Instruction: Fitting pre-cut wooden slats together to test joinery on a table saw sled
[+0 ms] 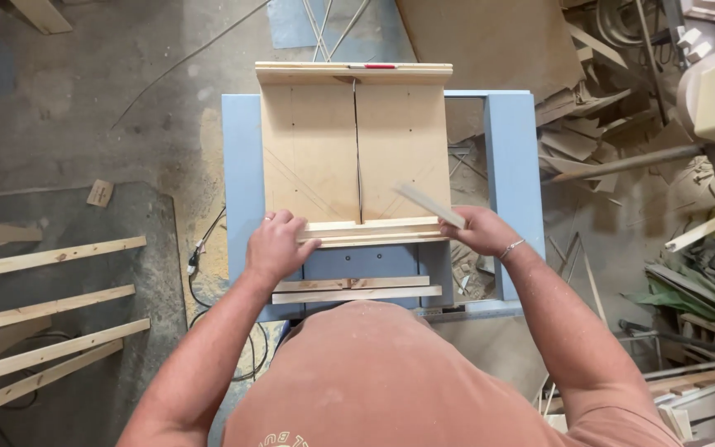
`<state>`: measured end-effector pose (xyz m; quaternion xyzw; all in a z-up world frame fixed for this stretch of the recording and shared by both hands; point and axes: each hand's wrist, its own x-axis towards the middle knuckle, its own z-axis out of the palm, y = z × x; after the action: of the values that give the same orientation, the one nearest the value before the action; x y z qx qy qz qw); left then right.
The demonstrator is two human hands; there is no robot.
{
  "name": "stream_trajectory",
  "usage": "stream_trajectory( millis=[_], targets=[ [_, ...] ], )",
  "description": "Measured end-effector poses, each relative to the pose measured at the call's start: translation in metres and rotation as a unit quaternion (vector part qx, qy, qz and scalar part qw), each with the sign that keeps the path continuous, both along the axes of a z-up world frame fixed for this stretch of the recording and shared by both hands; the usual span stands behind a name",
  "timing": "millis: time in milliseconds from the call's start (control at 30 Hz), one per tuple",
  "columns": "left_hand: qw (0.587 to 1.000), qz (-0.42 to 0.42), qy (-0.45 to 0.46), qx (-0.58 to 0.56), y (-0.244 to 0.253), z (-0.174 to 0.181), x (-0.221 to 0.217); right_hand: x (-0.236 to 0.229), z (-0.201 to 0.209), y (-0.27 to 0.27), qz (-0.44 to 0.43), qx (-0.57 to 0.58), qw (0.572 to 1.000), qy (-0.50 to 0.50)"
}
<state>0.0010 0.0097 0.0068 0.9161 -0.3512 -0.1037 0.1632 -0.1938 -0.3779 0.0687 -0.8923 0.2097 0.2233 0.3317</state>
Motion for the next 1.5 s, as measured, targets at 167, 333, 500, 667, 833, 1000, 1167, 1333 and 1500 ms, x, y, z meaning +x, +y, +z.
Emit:
stream_trajectory(
  millis=[167,333,500,667,833,1000,1167,1333,1500],
  targets=[
    [0.992,-0.013,0.096,0.075,-0.002,0.006,0.015,0.001,0.018,0.004,-0.1,0.058,0.992,-0.047],
    [0.979,-0.049,0.125,0.156,-0.008,0.002,0.031,-0.008,0.018,0.013,-0.222,0.185,0.948,-0.135],
    [0.99,-0.006,0.134,0.041,0.003,0.048,0.041,-0.012,0.059,0.037,-0.238,0.225,0.884,-0.335],
    [0.946,0.134,0.293,0.027,-0.004,0.115,0.015,-0.022,0.058,0.075,-0.201,0.192,0.868,-0.412],
    [0.927,0.142,0.346,-0.009,0.005,0.147,-0.021,-0.049,0.016,0.135,-0.142,-0.086,0.919,-0.356],
    [0.918,0.112,0.374,-0.064,0.015,0.201,-0.042,-0.048,0.01,0.143,-0.063,-0.144,0.867,-0.472],
    [0.912,0.083,0.392,-0.084,0.018,0.216,-0.063,-0.052,0.01,0.148,-0.04,-0.147,0.845,-0.513],
    [0.923,0.061,0.372,-0.08,0.021,0.229,-0.069,-0.055,0.02,0.164,-0.071,-0.155,0.839,-0.516],
    [0.94,0.042,0.335,-0.055,0.023,0.244,-0.07,-0.069,0.003,0.168,-0.083,-0.169,0.86,-0.474]
  ],
)
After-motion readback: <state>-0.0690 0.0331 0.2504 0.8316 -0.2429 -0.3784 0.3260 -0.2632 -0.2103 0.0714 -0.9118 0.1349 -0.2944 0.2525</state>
